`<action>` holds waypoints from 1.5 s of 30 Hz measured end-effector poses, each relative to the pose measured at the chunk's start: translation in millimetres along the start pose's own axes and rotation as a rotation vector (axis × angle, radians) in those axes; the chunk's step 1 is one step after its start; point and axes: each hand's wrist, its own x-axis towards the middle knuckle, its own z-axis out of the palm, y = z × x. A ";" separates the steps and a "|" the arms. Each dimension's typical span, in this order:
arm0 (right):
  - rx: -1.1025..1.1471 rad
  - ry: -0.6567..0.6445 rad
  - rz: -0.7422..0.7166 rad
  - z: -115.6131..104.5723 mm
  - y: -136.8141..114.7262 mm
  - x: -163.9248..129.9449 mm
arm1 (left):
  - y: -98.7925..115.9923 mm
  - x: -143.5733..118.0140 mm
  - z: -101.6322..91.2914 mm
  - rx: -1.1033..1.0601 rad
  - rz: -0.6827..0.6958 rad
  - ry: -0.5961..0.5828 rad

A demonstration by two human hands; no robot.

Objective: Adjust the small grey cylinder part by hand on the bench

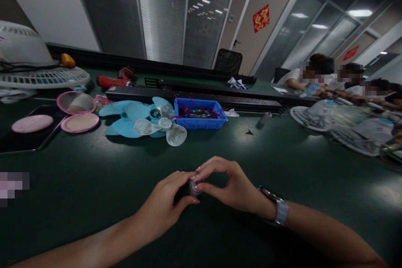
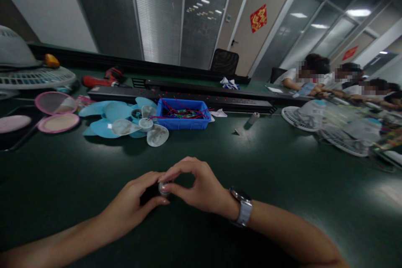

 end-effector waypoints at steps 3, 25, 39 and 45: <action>-0.018 0.014 -0.008 0.7 0.0 -1.5 | -0.7 0.0 0.5 0.008 0.001 0.014; -0.045 0.041 -0.046 0.4 -0.4 0.4 | 4.2 0.7 -1.1 0.038 -0.003 0.016; -0.226 0.170 0.207 -62.8 38.9 -53.2 | -0.3 0.2 -1.7 0.029 -0.061 -0.024; -0.260 0.069 0.300 -63.1 53.4 -79.8 | 2.0 0.1 -2.2 0.043 -0.055 -0.019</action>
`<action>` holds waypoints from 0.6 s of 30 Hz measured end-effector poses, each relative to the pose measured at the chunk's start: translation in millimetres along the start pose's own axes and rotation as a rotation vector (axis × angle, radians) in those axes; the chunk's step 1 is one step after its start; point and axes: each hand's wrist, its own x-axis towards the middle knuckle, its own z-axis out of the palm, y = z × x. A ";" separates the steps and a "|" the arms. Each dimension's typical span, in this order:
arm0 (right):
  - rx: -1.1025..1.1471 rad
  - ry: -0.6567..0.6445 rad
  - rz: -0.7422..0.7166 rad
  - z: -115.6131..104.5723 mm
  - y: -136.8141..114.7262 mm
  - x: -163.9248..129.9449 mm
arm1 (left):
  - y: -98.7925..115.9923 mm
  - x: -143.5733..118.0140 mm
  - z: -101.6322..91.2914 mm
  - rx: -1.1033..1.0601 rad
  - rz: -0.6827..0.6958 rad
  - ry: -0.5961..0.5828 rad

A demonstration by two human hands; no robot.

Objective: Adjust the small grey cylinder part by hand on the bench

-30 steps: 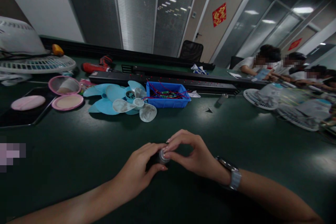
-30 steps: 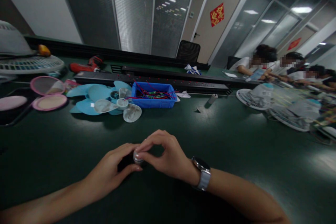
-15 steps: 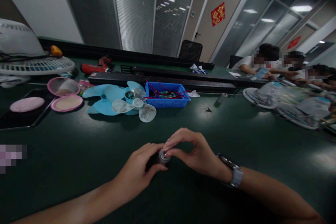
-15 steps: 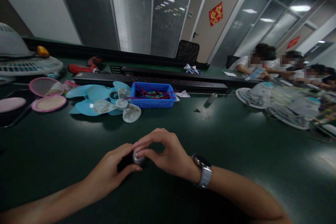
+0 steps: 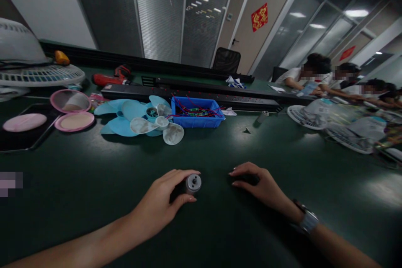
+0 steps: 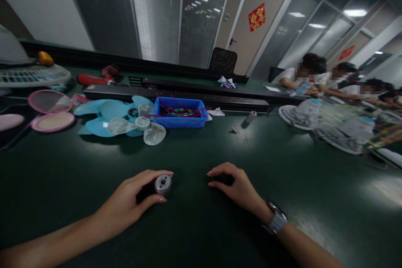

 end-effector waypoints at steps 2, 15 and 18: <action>-0.021 0.001 -0.004 1.1 1.1 0.1 | 1.2 -0.1 -0.6 0.011 -0.011 -0.005; 0.271 0.020 -0.365 24.6 -77.2 45.4 | 0.3 1.4 0.0 0.009 0.016 0.005; 0.255 -0.018 -0.430 36.9 -88.9 55.8 | 1.0 1.2 0.6 0.001 0.032 0.034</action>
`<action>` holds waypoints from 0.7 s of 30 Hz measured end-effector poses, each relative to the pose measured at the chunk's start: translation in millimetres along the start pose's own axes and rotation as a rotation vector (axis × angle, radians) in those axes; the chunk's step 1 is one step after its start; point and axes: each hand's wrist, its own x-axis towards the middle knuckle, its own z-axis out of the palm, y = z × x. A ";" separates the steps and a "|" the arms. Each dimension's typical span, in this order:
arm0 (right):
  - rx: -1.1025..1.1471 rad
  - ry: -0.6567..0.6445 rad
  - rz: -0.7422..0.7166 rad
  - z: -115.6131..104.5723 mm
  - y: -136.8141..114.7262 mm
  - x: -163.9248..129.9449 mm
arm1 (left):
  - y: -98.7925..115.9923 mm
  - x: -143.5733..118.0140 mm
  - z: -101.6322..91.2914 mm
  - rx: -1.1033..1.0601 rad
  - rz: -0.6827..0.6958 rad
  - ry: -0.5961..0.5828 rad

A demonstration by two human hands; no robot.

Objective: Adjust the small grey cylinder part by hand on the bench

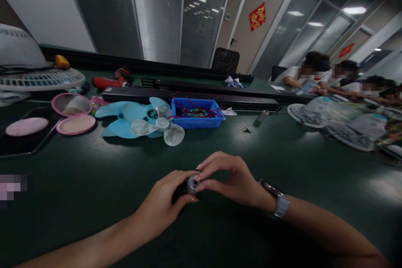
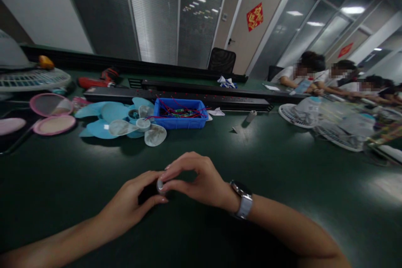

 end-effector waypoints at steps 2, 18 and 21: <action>-0.009 -0.020 -0.004 5.3 2.0 3.1 | 0.1 -0.4 0.4 -0.003 0.010 0.005; 0.024 -0.005 0.045 6.4 7.0 0.5 | -3.3 -1.1 2.0 -0.028 0.025 0.013; 0.030 -0.009 0.054 6.9 6.6 -0.5 | -1.4 -1.5 0.8 -0.029 0.021 0.000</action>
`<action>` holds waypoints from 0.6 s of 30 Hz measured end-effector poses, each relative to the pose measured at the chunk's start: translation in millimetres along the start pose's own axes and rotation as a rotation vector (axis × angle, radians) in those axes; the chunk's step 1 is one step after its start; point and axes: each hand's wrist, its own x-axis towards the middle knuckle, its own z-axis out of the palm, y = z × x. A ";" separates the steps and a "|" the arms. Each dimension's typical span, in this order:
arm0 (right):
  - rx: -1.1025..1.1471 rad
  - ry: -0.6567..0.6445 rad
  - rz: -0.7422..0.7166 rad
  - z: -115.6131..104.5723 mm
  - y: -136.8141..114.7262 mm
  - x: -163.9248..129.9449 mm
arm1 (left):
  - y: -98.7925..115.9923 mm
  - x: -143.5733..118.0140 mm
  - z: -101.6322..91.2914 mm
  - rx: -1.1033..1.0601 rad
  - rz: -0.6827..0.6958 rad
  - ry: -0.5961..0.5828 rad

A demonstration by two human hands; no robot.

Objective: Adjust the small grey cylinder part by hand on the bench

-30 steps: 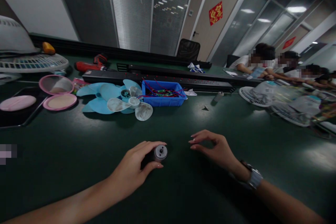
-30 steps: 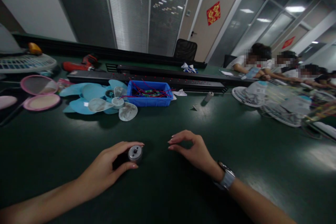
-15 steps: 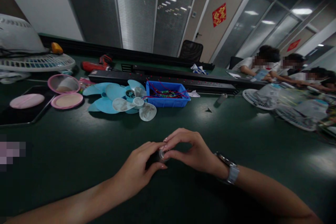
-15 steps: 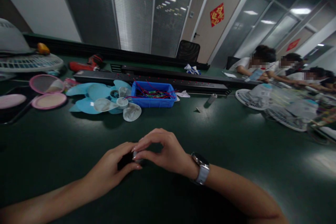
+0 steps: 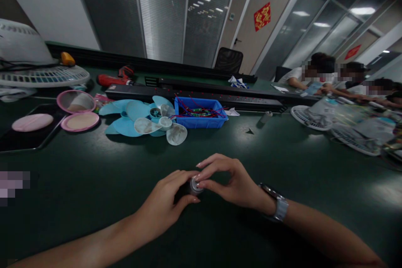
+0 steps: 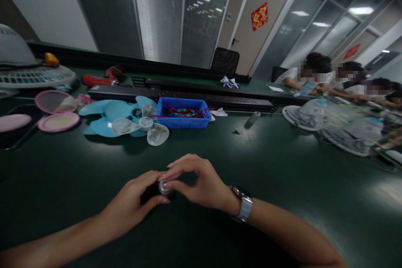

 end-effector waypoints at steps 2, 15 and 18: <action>0.000 0.003 0.005 1.9 0.7 0.0 | 1.4 0.2 -0.7 0.004 -0.004 -0.001; 0.019 0.000 0.040 2.0 3.7 0.8 | 1.6 0.6 -0.4 0.005 0.005 -0.001; 0.022 0.013 0.034 4.9 5.1 0.2 | 2.5 0.9 -0.7 0.006 -0.003 -0.002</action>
